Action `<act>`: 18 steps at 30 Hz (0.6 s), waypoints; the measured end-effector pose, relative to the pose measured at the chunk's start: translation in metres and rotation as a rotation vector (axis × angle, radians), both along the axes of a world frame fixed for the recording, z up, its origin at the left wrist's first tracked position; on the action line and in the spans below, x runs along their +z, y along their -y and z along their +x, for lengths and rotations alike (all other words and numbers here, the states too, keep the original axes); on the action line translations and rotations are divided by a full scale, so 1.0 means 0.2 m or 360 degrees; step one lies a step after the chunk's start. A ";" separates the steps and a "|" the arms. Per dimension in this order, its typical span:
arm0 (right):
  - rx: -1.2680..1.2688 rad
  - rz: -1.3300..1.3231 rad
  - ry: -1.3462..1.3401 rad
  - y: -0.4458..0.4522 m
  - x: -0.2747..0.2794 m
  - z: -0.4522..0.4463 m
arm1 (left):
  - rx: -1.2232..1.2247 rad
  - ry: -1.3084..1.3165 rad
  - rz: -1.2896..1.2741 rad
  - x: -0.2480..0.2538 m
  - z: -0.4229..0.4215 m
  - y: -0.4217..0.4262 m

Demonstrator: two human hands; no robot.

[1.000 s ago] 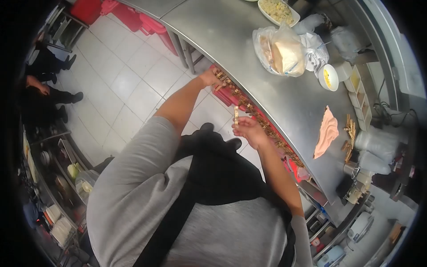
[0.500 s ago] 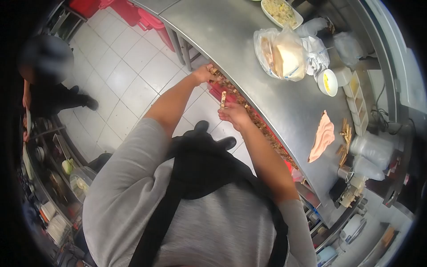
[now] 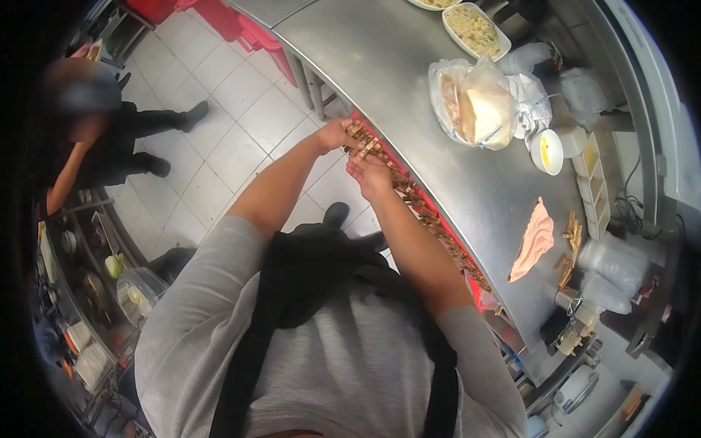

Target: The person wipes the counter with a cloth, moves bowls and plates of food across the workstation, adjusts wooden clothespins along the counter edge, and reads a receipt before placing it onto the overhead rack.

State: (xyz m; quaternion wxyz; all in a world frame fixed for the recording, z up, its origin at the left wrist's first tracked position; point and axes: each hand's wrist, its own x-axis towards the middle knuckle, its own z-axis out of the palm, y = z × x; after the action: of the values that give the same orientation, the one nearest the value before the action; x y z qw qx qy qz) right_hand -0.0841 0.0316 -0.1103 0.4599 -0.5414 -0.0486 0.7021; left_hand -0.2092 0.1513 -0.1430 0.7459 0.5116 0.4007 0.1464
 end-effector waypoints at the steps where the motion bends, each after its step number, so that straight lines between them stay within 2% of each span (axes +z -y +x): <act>1: 0.0001 -0.0023 0.0010 -0.01 -0.01 0.01 | -0.0019 -0.0007 -0.0011 -0.01 0.01 -0.01; 4: 0.0517 -0.0472 0.0445 0.08 -0.02 -0.02 | 0.0010 -0.0080 0.0025 -0.03 0.02 -0.01; 5: 0.0815 -0.0400 0.0625 0.13 0.00 -0.03 | -0.0012 -0.0241 0.0523 -0.22 0.03 -0.03; 6: 0.1107 -0.0317 0.0811 0.21 -0.01 -0.02 | -0.0073 -0.0722 0.0775 -0.13 0.03 -0.02; 7: 0.1355 -0.0222 0.0728 0.30 -0.12 0.03 | 0.0064 -0.0929 0.0861 -0.12 0.02 0.02; 8: 0.1376 -0.0147 0.0711 0.40 -0.11 0.04 | 0.0210 -0.1140 0.0946 -0.15 -0.01 0.06; 10: 0.1592 0.0226 0.0671 0.58 -0.02 0.13 | 0.0030 -0.1361 0.0700 -0.22 -0.10 0.11; 11: 0.1672 0.0417 0.0646 0.67 0.01 0.18 | -0.0032 -0.1401 0.0740 -0.28 -0.17 0.16; 12: 0.1548 0.0556 0.0450 0.78 -0.01 0.26 | -0.0178 -0.1474 0.0758 -0.24 -0.25 0.23; 13: 0.1659 0.0746 0.0694 0.86 -0.03 0.37 | -0.0264 -0.1571 0.0789 -0.29 -0.34 0.31; 14: 0.1159 0.0378 0.0413 1.03 -0.40 0.48 | -0.0351 -0.1617 0.0795 -0.35 -0.45 0.40; 15: 0.0562 0.0110 0.0158 1.06 -0.37 0.45 | -0.0423 -0.1667 0.0751 -0.39 -0.56 0.50; 16: 0.0705 0.0432 0.0802 1.14 -0.28 0.56 | -0.0542 -0.1731 0.0695 -0.44 -0.68 0.59; 17: 0.0775 0.0615 0.1558 1.06 0.26 0.50 | -0.0577 -0.1782 0.0624 -0.49 -0.81 0.68; 18: 0.0460 0.0652 0.1752 1.05 0.30 0.53 | -0.0512 -0.1745 0.0634 -0.47 -0.93 0.77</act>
State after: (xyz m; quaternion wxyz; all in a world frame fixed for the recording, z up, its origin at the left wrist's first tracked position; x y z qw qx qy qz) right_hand 0.0222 -0.1780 -0.0493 0.3622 -0.7135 -0.4867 0.3506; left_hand -0.3946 -0.0035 -0.2373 0.3333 0.6965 0.6092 -0.1809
